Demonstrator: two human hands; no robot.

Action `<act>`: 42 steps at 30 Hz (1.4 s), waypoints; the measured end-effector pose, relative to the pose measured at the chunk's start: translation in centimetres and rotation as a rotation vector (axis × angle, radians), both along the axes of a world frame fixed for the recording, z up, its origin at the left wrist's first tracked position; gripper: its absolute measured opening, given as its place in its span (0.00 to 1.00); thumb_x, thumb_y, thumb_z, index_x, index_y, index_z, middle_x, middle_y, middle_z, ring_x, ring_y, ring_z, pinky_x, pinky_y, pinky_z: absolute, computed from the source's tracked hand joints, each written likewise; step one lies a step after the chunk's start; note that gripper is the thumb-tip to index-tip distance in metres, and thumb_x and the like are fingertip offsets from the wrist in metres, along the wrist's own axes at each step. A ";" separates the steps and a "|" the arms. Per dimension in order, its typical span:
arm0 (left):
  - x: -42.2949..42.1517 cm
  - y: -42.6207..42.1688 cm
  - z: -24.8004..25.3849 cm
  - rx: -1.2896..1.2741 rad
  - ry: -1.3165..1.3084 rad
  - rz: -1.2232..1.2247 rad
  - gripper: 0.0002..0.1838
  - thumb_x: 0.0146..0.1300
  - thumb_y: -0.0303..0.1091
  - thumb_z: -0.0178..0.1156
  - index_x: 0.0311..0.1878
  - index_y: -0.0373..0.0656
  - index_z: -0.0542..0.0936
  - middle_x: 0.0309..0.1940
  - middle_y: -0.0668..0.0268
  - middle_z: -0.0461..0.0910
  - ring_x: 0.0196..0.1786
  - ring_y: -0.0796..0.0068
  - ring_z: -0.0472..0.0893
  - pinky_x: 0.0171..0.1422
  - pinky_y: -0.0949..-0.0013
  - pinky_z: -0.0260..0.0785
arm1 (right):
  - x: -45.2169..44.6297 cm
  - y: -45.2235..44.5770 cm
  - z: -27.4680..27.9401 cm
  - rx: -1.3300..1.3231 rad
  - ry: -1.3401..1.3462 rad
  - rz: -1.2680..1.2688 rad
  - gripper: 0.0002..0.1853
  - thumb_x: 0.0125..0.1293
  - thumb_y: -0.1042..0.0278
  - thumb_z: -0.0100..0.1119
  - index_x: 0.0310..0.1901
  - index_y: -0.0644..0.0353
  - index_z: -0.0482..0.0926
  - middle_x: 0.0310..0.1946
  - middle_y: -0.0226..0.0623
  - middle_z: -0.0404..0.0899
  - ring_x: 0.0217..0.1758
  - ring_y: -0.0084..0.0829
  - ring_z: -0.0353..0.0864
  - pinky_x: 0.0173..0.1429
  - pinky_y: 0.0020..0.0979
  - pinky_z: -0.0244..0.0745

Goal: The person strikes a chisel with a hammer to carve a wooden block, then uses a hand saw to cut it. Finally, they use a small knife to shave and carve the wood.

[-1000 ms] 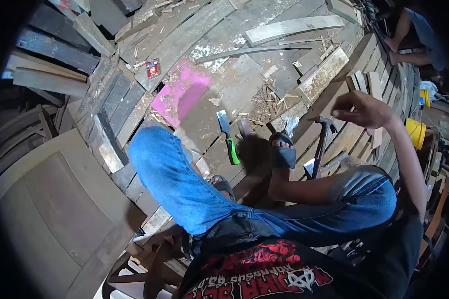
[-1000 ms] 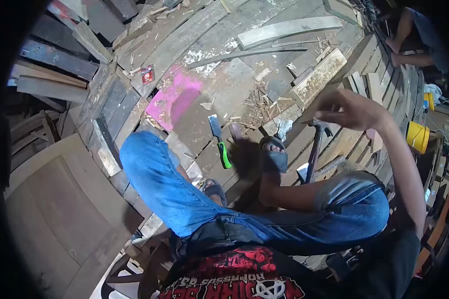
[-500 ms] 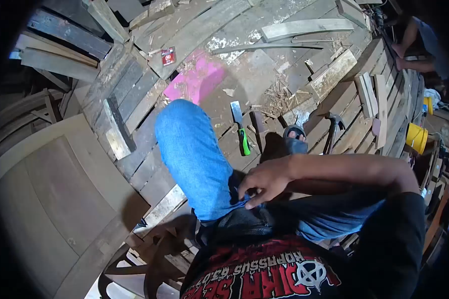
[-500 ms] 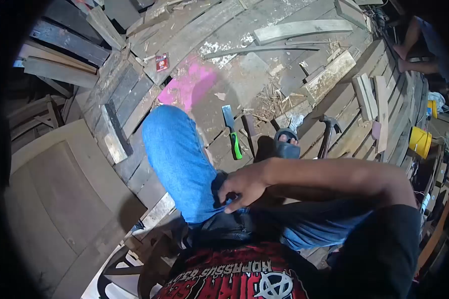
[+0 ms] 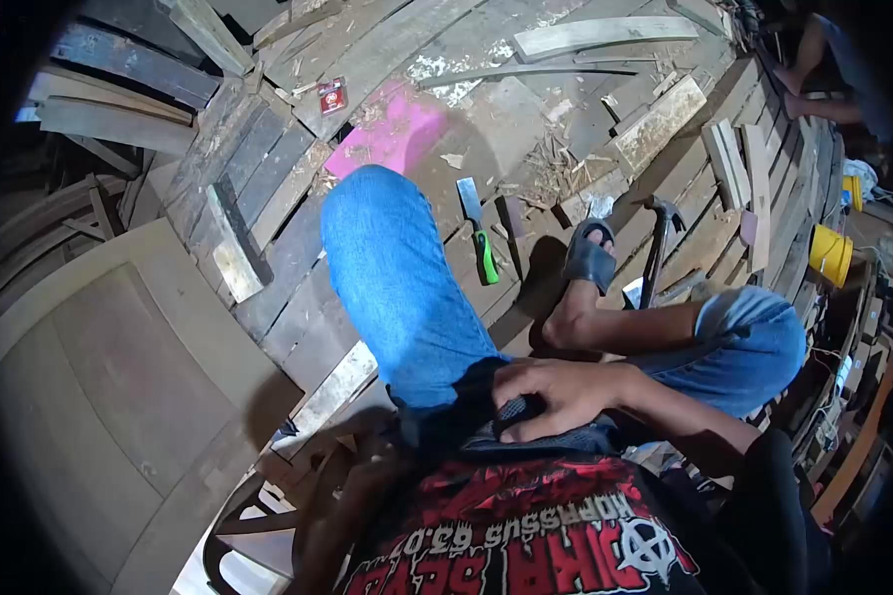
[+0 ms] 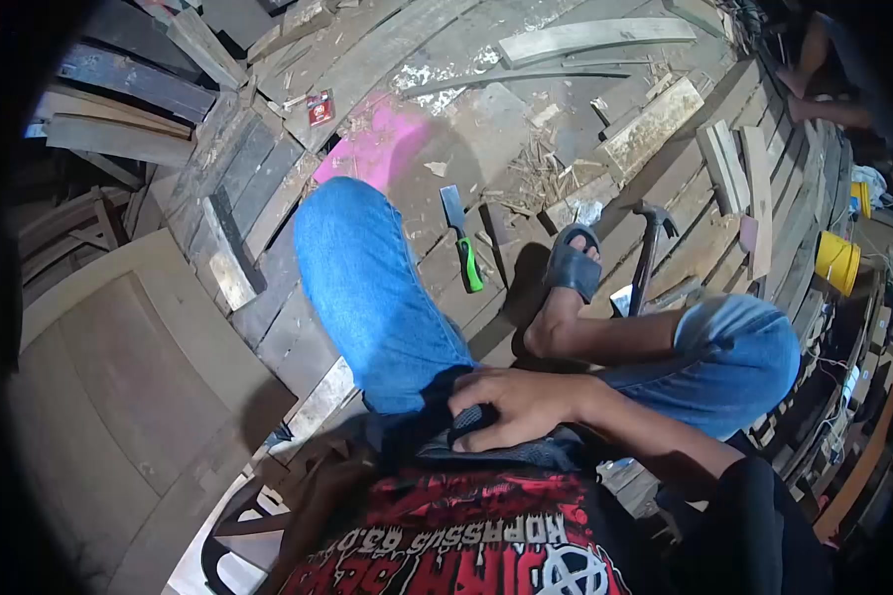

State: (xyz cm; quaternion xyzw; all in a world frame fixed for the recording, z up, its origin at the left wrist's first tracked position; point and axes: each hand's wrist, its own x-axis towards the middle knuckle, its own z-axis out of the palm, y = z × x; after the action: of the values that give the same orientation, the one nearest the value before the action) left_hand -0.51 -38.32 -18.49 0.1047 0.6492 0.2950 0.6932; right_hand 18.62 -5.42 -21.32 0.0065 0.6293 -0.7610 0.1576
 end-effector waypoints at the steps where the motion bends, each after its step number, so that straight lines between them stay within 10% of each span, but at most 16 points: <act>1: -0.6 0.2 0.0 0.037 0.011 -0.059 0.17 0.58 0.26 0.65 0.52 0.39 0.85 0.43 0.64 0.85 0.42 0.73 0.84 0.42 0.70 0.75 | 0.3 0.6 1.4 0.036 -0.030 0.014 0.18 0.70 0.53 0.70 0.46 0.62 0.84 0.40 0.49 0.80 0.47 0.49 0.80 0.54 0.45 0.73; 8: -4.2 2.6 -1.2 0.500 0.161 -0.421 0.22 0.56 0.22 0.69 0.57 0.38 0.84 0.46 0.63 0.85 0.44 0.70 0.85 0.46 0.69 0.77 | 4.7 -1.2 6.0 0.344 -0.141 -0.191 0.26 0.67 0.45 0.69 0.48 0.64 0.85 0.38 0.50 0.82 0.46 0.51 0.83 0.51 0.47 0.74; 11: -4.1 5.3 0.4 -0.131 -0.205 -0.054 0.20 0.64 0.34 0.69 0.58 0.34 0.84 0.45 0.56 0.85 0.49 0.60 0.87 0.52 0.64 0.78 | 5.3 -1.2 7.3 0.357 -0.229 -0.126 0.25 0.67 0.45 0.67 0.47 0.64 0.87 0.39 0.53 0.85 0.45 0.53 0.85 0.50 0.48 0.77; 15: -3.9 7.7 -0.7 0.549 -0.083 -0.374 0.26 0.71 0.47 0.62 0.56 0.32 0.85 0.43 0.54 0.85 0.48 0.61 0.86 0.52 0.64 0.76 | 7.8 -1.1 9.1 0.404 -0.461 -0.072 0.25 0.68 0.43 0.63 0.45 0.62 0.88 0.40 0.51 0.87 0.46 0.53 0.87 0.51 0.46 0.79; 23: 4.2 21.1 -0.7 0.972 -0.235 -0.900 0.16 0.63 0.25 0.59 0.53 0.38 0.86 0.40 0.56 0.84 0.45 0.53 0.86 0.50 0.58 0.76 | 19.8 -7.9 12.3 0.017 -0.893 -0.403 0.22 0.63 0.55 0.73 0.52 0.63 0.86 0.46 0.48 0.88 0.52 0.40 0.88 0.59 0.39 0.78; 29: 8.8 22.9 -2.1 1.099 -0.195 -1.004 0.07 0.63 0.28 0.58 0.39 0.36 0.81 0.36 0.56 0.82 0.45 0.49 0.84 0.49 0.54 0.75 | 21.6 -14.4 11.6 -0.435 -1.065 -0.822 0.31 0.60 0.61 0.76 0.63 0.67 0.82 0.57 0.43 0.88 0.60 0.32 0.84 0.69 0.34 0.73; 42: 4.7 19.0 -4.0 0.958 -0.169 -0.844 0.13 0.64 0.36 0.62 0.42 0.33 0.79 0.34 0.53 0.78 0.41 0.49 0.83 0.46 0.54 0.74 | 23.0 -5.0 5.6 0.039 -0.750 -0.143 0.18 0.62 0.79 0.63 0.54 0.61 0.86 0.45 0.40 0.90 0.50 0.25 0.87 0.52 0.32 0.80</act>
State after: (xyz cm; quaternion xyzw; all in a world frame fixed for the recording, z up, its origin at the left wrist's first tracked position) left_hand 4.19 -19.37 -22.48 0.6252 0.2917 0.2615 0.6750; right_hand 41.58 -10.40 -15.76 0.3314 0.5403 -0.7026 0.3234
